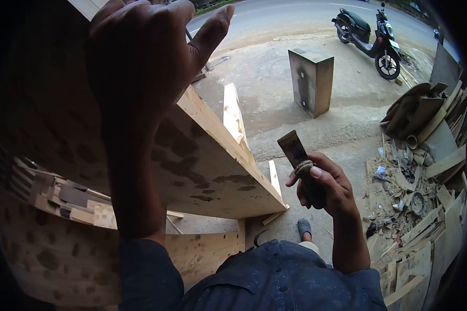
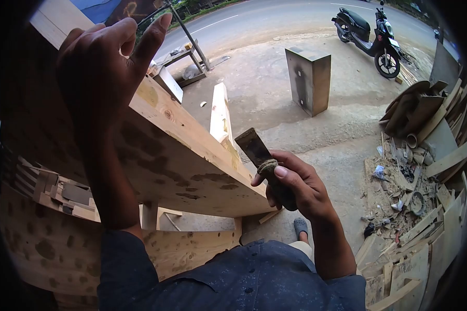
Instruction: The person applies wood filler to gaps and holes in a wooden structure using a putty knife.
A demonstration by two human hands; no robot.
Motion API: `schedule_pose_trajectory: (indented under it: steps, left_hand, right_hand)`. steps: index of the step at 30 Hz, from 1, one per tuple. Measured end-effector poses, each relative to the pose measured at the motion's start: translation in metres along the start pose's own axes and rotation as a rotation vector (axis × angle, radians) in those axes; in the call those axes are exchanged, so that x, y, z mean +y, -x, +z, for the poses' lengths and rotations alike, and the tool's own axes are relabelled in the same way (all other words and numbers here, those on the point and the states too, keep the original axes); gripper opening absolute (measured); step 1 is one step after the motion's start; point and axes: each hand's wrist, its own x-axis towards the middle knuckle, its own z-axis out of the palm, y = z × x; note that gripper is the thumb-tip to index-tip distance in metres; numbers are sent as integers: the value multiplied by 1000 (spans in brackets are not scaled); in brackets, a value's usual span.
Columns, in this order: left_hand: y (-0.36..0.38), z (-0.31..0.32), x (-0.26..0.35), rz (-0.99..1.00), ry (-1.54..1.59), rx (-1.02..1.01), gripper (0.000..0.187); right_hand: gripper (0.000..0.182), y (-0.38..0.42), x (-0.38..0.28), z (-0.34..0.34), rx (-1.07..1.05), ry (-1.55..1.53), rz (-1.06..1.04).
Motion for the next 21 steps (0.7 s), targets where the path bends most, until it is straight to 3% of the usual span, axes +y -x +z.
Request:
schedule_pose_trajectory:
  steps: [4, 7, 9, 10, 11, 15, 18, 21]
  left_hand:
    - [-2, -3, -1, -28, -67, -145, 59]
    - [-1, 8, -3, 5, 19, 10, 60]
    - [-2, 5, -1, -83, -24, -141, 59]
    - [-8, 1, -1, -137, -69, -292, 51]
    - [-9, 0, -3, -179, -116, -446, 57]
    - [8, 39, -25, -56, 119, -143, 66]
    - [4, 40, -28, 106, 0, 85, 51]
    - [-3, 31, -24, 184, -112, 228, 58]
  right_hand:
    - [40, 41, 17, 13, 110, 19, 2]
    - [39, 76, 30, 19, 206, -12, 0]
    - [39, 97, 28, 26, 289, 13, 53]
    - [39, 104, 33, 28, 305, 24, 34]
    - [39, 112, 39, 29, 321, 36, 16]
    - [40, 141, 48, 35, 371, 144, 50]
    - [40, 172, 41, 42, 411, 355, 13]
    - [42, 216, 43, 50, 542, 574, -110]
